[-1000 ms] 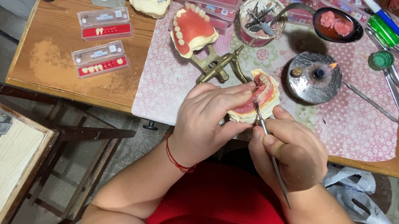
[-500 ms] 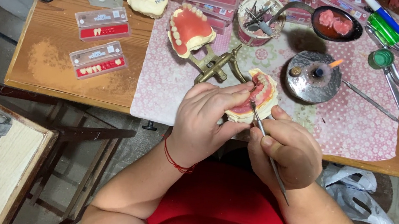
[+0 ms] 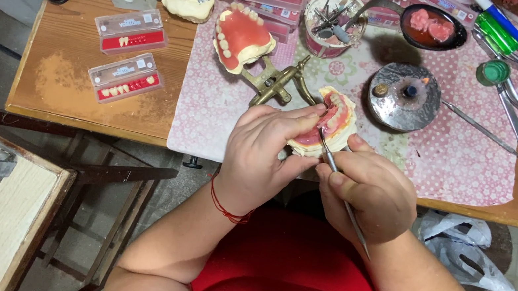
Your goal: Applying and shaping material on a dental model using a specialized tool
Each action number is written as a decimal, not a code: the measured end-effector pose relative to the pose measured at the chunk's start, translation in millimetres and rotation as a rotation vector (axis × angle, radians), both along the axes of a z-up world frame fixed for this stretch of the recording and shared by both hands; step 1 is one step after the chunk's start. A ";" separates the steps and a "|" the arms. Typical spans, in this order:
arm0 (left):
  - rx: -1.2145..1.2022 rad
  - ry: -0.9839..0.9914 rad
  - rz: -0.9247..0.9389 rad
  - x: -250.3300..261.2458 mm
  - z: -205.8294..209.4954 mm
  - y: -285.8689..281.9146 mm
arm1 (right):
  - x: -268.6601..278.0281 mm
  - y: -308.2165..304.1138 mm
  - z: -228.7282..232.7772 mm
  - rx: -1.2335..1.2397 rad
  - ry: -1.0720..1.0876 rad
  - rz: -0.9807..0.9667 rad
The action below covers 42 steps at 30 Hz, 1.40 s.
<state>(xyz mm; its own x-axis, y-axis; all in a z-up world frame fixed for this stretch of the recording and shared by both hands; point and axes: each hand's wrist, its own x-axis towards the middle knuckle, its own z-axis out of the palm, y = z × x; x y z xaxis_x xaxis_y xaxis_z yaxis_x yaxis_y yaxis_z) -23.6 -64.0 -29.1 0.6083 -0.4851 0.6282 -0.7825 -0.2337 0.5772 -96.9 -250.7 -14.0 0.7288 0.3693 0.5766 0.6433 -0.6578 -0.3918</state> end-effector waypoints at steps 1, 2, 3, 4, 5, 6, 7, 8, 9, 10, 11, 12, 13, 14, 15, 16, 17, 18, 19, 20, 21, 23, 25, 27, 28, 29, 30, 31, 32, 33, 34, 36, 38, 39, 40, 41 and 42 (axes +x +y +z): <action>0.001 -0.001 -0.001 -0.2 0.1 -0.1 | -0.9 0.9 0.7 0.001 -0.001 -0.001; -0.001 0.010 0.001 -0.3 0.3 -0.3 | -1.6 1.8 1.6 -0.029 -0.034 -0.036; -0.004 0.021 0.002 -0.3 0.5 -0.3 | -2.3 2.7 2.5 -0.059 -0.067 -0.071; -0.003 0.019 0.002 -0.1 -0.6 -0.1 | -3.8 3.1 1.2 -0.058 -0.068 -0.071; -0.008 0.029 0.002 0.0 -1.7 0.1 | -5.4 3.6 -0.1 -0.043 -0.110 -0.113; -0.014 0.039 0.002 0.0 -2.8 0.2 | -7.3 3.9 -1.4 -0.027 -0.152 -0.156; -0.013 0.038 0.000 -0.2 -2.3 0.9 | -7.7 1.9 -4.7 -0.027 -0.152 -0.157; -0.012 0.050 -0.005 -0.1 -1.8 1.1 | -8.3 -0.5 -7.8 -0.003 -0.145 -0.144; -0.011 0.061 -0.011 -0.2 -1.1 1.3 | -9.0 -3.0 -10.7 0.021 -0.138 -0.130; -0.011 0.059 -0.012 -0.2 0.6 2.8 | -8.1 -3.5 -8.5 0.021 -0.140 -0.132; -0.007 0.078 -0.020 -0.4 2.6 4.4 | -7.3 -4.1 -6.0 0.129 -0.091 -0.055; -0.001 0.094 -0.028 0.6 5.0 6.2 | -5.2 -4.4 -3.4 0.237 -0.045 0.024; 0.000 0.089 -0.029 1.4 11.0 9.3 | -6.5 -7.8 -5.9 0.238 -0.051 0.024; 0.024 0.156 -0.034 1.5 16.7 12.5 | -8.6 -11.0 -8.9 0.363 -0.112 0.023; 0.049 0.224 -0.039 1.8 22.0 15.4 | -10.6 -14.4 -12.2 0.489 -0.172 0.022; 0.052 0.223 -0.043 4.1 26.5 15.5 | -10.0 -17.1 -18.1 0.491 -0.174 0.018; 0.024 0.177 -0.038 6.5 30.8 15.4 | -9.4 -19.8 -24.2 0.560 -0.255 -0.057; -0.004 0.131 -0.035 8.9 35.0 15.0 | -9.0 -22.7 -30.4 0.628 -0.336 -0.133; -0.002 0.130 -0.040 10.1 39.9 13.8 | -9.5 -23.4 -31.3 0.630 -0.338 -0.139; 0.015 0.092 -0.058 12.0 45.3 12.2 | -9.0 -24.6 -31.8 0.657 -0.344 -0.181; 0.031 0.054 -0.077 14.0 50.7 10.4 | -8.5 -25.9 -32.2 0.683 -0.349 -0.223; 0.019 0.040 -0.072 13.2 52.9 8.1 | -13.2 -32.9 -34.9 0.688 -0.332 -0.256; 0.011 0.029 -0.069 12.6 51.7 6.2 | -16.0 -35.7 -35.7 0.696 -0.310 -0.290; -0.013 -0.001 -0.048 12.4 47.4 5.5 | -15.9 -33.9 -34.1 0.710 -0.315 -0.317; -0.009 -0.001 -0.051 12.3 46.6 4.9 | -16.6 -34.2 -35.1 0.714 -0.315 -0.321; -0.018 -0.046 -0.041 12.3 45.8 4.6 | -17.4 -34.3 -36.0 0.722 -0.302 -0.309; -0.028 -0.092 -0.032 12.1 44.9 3.9 | -18.0 -35.1 -36.7 0.728 -0.289 -0.295; -0.027 -0.092 -0.034 12.1 44.1 3.4 | -18.4 -35.1 -36.8 0.730 -0.289 -0.297; -0.039 -0.104 -0.029 12.1 43.3 3.0 | -18.5 -35.3 -36.8 0.732 -0.285 -0.292; -0.052 -0.115 -0.025 12.0 42.5 2.7 | -18.6 -35.2 -36.7 0.734 -0.281 -0.286; -0.050 -0.116 -0.025 12.0 41.6 2.6 | -18.8 -35.8 -36.7 0.736 -0.281 -0.286; -0.064 -0.159 -0.019 11.9 39.6 2.2 | -19.6 -37.0 -36.6 0.751 -0.277 -0.307; -0.061 -0.187 -0.006 11.3 36.6 2.2 | -18.6 -38.0 -38.0 0.801 -0.270 -0.311; -0.058 -0.215 0.008 10.8 35.1 2.2 | -18.5 -38.5 -38.6 0.850 -0.262 -0.315; -0.058 -0.216 0.006 10.2 36.8 2.6 | -17.5 -38.8 -35.9 0.851 -0.264 -0.316; -0.042 -0.233 0.011 9.7 38.6 3.1 | -16.6 -39.1 -32.8 0.883 -0.283 -0.331; -0.026 -0.252 0.018 9.6 40.7 3.5 | -14.8 -39.6 -29.6 0.916 -0.302 -0.345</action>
<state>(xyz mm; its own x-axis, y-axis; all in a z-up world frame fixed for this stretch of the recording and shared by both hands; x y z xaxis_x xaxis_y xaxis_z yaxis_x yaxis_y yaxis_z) -14.0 -60.5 11.6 0.4393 -0.4574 0.7732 -0.8982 -0.2365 0.3705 -111.7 -290.3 -43.6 0.4895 -0.5074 0.7092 0.6308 -0.3555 -0.6897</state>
